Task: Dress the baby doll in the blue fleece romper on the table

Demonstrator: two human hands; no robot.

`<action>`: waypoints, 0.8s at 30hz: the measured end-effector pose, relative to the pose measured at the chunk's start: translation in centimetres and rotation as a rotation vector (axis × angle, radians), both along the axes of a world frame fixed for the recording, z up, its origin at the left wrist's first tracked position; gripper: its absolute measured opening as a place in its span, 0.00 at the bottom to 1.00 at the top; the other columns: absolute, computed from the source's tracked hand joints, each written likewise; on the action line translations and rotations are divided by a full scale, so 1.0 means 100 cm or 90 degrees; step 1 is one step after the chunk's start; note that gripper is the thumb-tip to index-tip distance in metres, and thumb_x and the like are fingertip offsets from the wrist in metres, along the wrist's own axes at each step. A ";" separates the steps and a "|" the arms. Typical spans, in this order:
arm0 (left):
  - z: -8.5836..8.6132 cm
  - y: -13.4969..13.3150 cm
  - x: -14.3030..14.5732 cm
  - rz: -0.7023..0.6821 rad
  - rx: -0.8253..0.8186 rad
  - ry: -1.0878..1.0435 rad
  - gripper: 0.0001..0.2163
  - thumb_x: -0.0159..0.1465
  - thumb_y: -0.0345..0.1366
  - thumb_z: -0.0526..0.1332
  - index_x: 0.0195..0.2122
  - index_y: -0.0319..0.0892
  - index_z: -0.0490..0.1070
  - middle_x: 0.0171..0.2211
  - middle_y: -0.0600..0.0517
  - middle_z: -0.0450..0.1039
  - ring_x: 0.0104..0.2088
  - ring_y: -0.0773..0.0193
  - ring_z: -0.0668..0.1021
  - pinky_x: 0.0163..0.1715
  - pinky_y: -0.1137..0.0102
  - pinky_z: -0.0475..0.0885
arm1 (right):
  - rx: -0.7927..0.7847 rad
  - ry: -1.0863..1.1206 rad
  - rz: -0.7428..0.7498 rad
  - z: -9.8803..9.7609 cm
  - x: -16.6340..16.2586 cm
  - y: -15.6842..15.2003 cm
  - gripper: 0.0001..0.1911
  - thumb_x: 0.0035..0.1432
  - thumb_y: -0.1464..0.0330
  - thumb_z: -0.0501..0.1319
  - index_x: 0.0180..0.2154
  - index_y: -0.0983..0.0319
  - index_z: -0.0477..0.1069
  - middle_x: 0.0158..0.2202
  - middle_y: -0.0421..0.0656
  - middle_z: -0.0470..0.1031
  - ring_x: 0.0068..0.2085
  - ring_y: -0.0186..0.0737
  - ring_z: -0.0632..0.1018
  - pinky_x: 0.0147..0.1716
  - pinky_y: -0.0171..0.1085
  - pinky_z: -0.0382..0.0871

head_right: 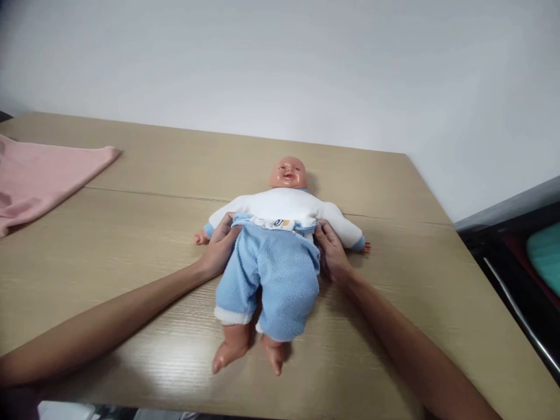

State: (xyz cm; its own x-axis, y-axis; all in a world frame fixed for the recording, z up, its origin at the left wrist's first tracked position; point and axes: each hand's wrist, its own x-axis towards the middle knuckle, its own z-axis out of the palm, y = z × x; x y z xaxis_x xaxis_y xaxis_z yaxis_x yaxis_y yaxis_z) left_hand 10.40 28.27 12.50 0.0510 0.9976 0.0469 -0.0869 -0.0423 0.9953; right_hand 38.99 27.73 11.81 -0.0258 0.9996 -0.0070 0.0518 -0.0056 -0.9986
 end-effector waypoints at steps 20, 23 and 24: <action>0.023 0.011 -0.022 -0.170 0.158 0.113 0.22 0.68 0.59 0.71 0.36 0.43 0.76 0.41 0.48 0.73 0.43 0.55 0.75 0.45 0.63 0.71 | 0.196 -0.190 0.207 0.052 0.009 -0.025 0.15 0.68 0.52 0.71 0.38 0.54 0.73 0.41 0.42 0.72 0.44 0.49 0.74 0.49 0.47 0.71; 0.026 0.015 -0.015 -0.164 0.077 0.060 0.21 0.68 0.57 0.72 0.41 0.43 0.77 0.35 0.53 0.71 0.35 0.62 0.72 0.36 0.69 0.67 | 0.104 -0.099 0.175 0.055 0.007 -0.020 0.21 0.68 0.45 0.69 0.40 0.53 0.69 0.35 0.37 0.66 0.35 0.42 0.68 0.37 0.41 0.68; 0.026 0.017 -0.013 -0.160 0.058 0.043 0.20 0.68 0.56 0.73 0.44 0.43 0.77 0.35 0.53 0.71 0.35 0.63 0.72 0.36 0.70 0.67 | 0.087 -0.086 0.156 0.054 0.006 -0.017 0.22 0.67 0.45 0.70 0.40 0.53 0.68 0.34 0.36 0.64 0.33 0.41 0.66 0.35 0.40 0.66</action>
